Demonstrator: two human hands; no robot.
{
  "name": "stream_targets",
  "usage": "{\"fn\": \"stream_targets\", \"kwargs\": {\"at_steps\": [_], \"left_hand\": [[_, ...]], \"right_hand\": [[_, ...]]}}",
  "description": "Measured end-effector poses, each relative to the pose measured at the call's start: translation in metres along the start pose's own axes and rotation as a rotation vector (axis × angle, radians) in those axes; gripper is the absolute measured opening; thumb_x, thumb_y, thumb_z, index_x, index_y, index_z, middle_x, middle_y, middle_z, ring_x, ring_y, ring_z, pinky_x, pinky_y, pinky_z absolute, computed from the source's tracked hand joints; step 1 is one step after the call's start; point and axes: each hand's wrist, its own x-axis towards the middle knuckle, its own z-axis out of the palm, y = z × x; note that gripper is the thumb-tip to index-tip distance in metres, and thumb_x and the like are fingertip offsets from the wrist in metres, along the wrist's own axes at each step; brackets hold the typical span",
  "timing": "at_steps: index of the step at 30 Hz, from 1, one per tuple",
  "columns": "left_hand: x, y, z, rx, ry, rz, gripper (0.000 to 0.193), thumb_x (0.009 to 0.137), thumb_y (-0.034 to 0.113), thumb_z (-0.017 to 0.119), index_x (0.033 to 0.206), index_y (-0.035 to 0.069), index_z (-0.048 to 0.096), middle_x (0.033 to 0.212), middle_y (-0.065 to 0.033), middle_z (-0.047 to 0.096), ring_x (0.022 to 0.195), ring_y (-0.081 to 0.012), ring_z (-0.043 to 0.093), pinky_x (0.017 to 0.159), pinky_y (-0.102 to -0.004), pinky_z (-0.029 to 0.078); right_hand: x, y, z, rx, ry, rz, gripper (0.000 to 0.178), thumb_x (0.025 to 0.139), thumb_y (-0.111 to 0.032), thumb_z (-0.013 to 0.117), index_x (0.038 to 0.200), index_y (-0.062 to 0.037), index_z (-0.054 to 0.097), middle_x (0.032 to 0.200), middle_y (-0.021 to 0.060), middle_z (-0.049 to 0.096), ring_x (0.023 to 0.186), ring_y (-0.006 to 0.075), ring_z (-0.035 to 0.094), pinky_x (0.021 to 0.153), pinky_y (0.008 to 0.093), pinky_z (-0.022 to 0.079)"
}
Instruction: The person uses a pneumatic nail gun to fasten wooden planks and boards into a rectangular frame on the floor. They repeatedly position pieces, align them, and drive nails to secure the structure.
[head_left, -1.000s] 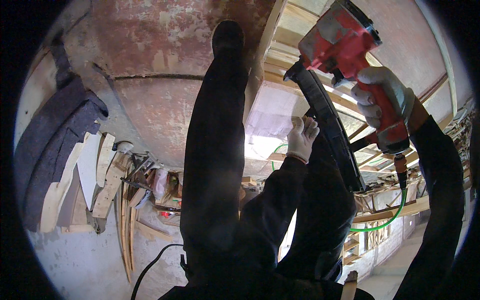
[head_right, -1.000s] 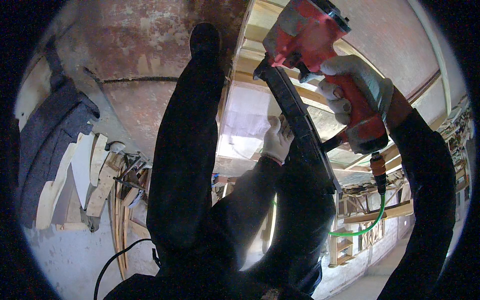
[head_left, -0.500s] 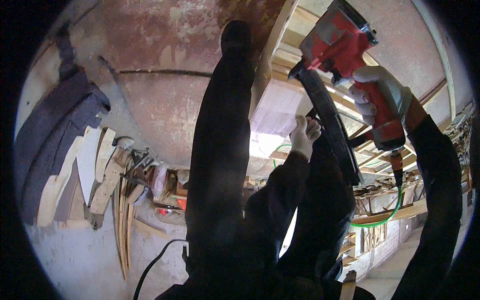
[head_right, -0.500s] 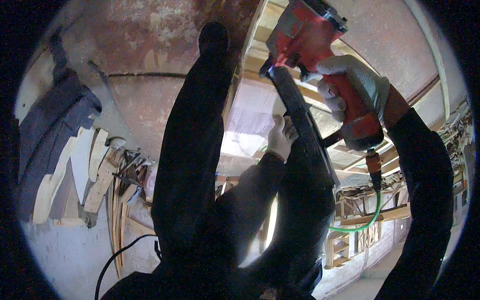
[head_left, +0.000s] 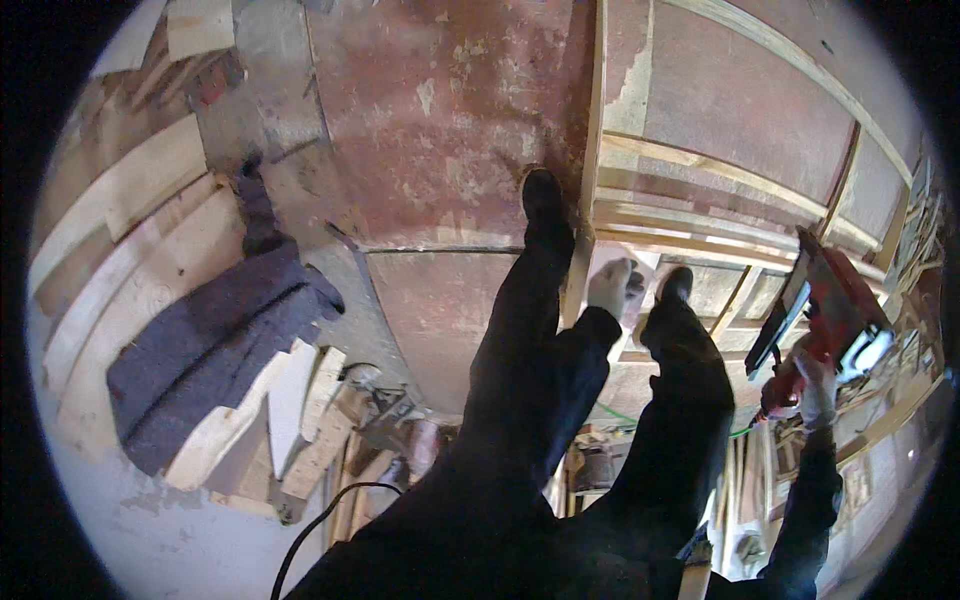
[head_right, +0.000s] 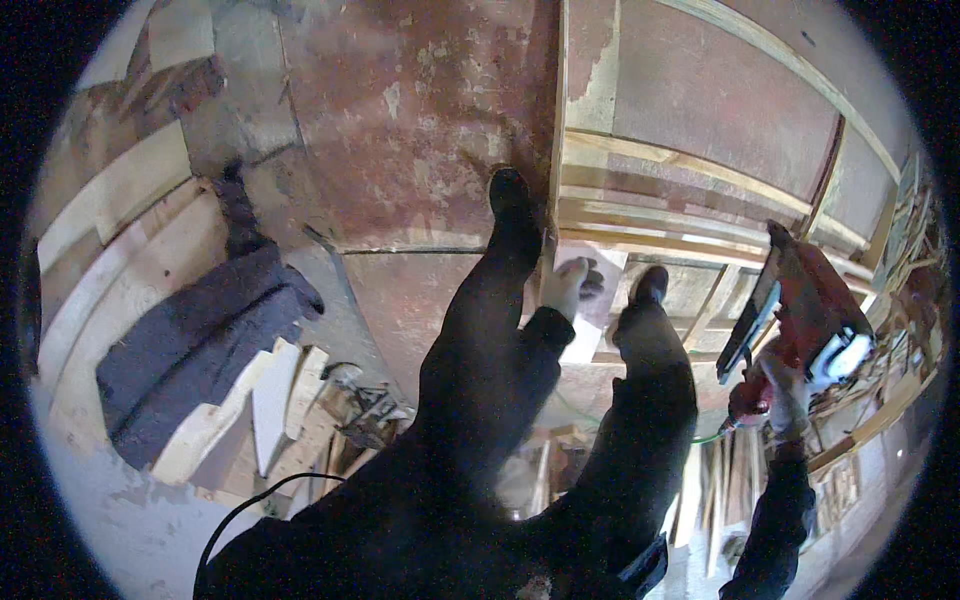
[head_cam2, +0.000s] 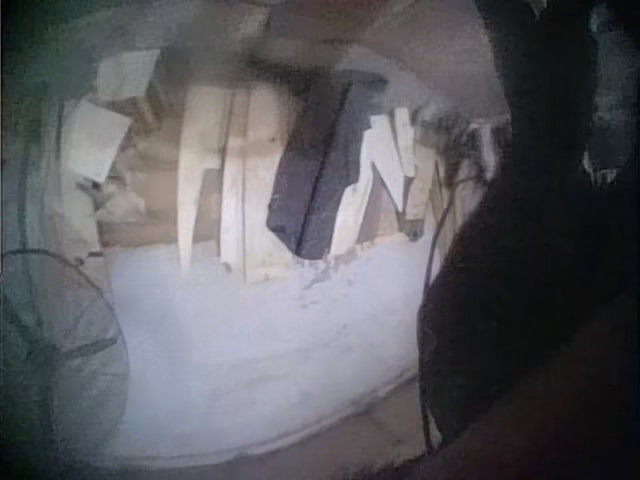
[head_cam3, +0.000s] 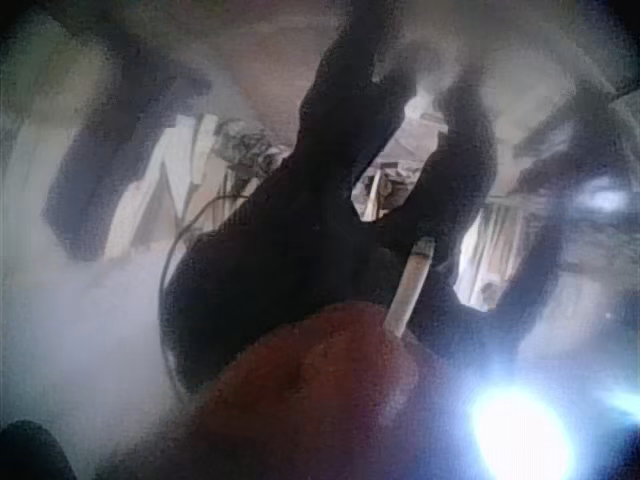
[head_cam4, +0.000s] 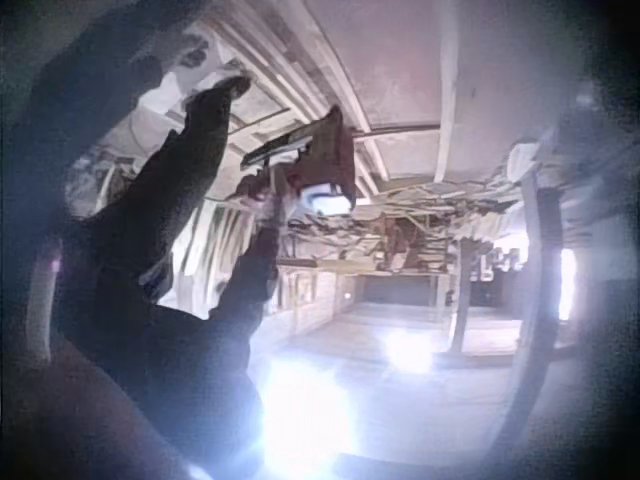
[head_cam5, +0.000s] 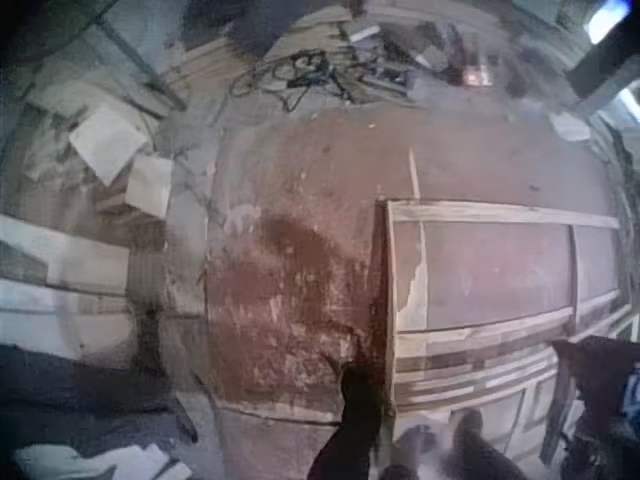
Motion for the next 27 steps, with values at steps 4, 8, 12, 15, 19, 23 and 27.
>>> {"fn": "stream_targets", "kwargs": {"at_steps": [4, 8, 12, 15, 19, 23, 27], "left_hand": [[-0.007, 0.022, -0.057, 0.245, 0.051, -0.107, 0.023, 0.101, 0.026, 0.059, 0.105, 0.004, 0.065, 0.085, -0.0076, 0.068, 0.071, -0.0193, 0.067, 0.06, -0.032, 0.054], [-0.013, 0.035, -0.083, 0.381, 0.027, -0.221, 0.026, 0.102, 0.028, 0.059, 0.105, 0.003, 0.065, 0.086, -0.0095, 0.067, 0.069, -0.0198, 0.066, 0.063, -0.0345, 0.057], [-0.032, 0.052, -0.076, 0.772, -0.071, -0.129, 0.03, 0.1, 0.032, 0.061, 0.099, 0.003, 0.068, 0.081, -0.0077, 0.07, 0.065, -0.0148, 0.066, 0.059, -0.0306, 0.053], [-0.043, 0.065, -0.065, 0.772, -0.021, -0.235, 0.028, 0.099, 0.031, 0.062, 0.096, 0.004, 0.068, 0.079, -0.0071, 0.069, 0.066, -0.0157, 0.066, 0.058, -0.0315, 0.054], [-0.05, 0.076, -0.052, 0.92, -0.179, -0.195, 0.025, 0.099, 0.029, 0.062, 0.102, 0.004, 0.066, 0.082, -0.0074, 0.068, 0.066, -0.0162, 0.066, 0.058, -0.0304, 0.055], [-0.077, 0.089, -0.039, 0.935, -0.447, -0.147, 0.026, 0.104, 0.026, 0.056, 0.114, 0.003, 0.064, 0.094, -0.009, 0.069, 0.075, -0.0177, 0.067, 0.069, -0.0312, 0.055], [-0.123, 0.132, -0.052, 1.238, -0.486, -0.063, 0.025, 0.102, 0.024, 0.059, 0.113, 0.002, 0.065, 0.099, -0.0098, 0.071, 0.08, -0.019, 0.068, 0.072, -0.0313, 0.055]], "right_hand": [[-0.03, 0.03, -0.008, 0.317, 0.125, -0.015, 0.033, 0.095, -0.024, 0.059, 0.066, -0.0114, 0.049, 0.06, 0.0001, 0.046, 0.054, 0.012, 0.043, 0.054, 0.0307, 0.033], [-0.057, 0.046, 0.038, 0.687, 0.069, 0.065, 0.036, 0.099, -0.031, 0.054, 0.069, -0.0123, 0.047, 0.061, -0.0012, 0.043, 0.053, 0.0119, 0.043, 0.053, 0.0294, 0.037], [-0.089, 0.076, 0.084, 0.909, 0.215, 0.026, 0.036, 0.097, -0.025, 0.052, 0.065, -0.0105, 0.049, 0.06, 0.0017, 0.047, 0.052, 0.0129, 0.043, 0.052, 0.0308, 0.036], [-0.122, 0.12, 0.135, 0.385, 0.306, -0.124, 0.032, 0.099, -0.023, 0.049, 0.071, -0.0082, 0.054, 0.069, 0.002, 0.053, 0.063, 0.0148, 0.052, 0.063, 0.0321, 0.045], [-0.155, 0.209, 0.253, 0.562, 0.291, 0.053, 0.028, 0.1, -0.021, 0.049, 0.078, -0.0069, 0.059, 0.076, 0.0028, 0.058, 0.07, 0.0166, 0.055, 0.071, 0.033, 0.047], [-0.197, 0.274, 0.364, 0.34, 0.205, 0.149, 0.021, 0.094, -0.024, 0.061, 0.084, -0.0057, 0.065, 0.077, 0.0084, 0.066, 0.066, 0.0233, 0.061, 0.059, 0.0393, 0.049], [-0.271, 0.284, 0.442, 0.919, 0.426, 0.378, 0.027, 0.099, -0.03, 0.06, 0.086, -0.006, 0.063, 0.076, 0.004, 0.062, 0.07, 0.0152, 0.059, 0.066, 0.0315, 0.048]]}}
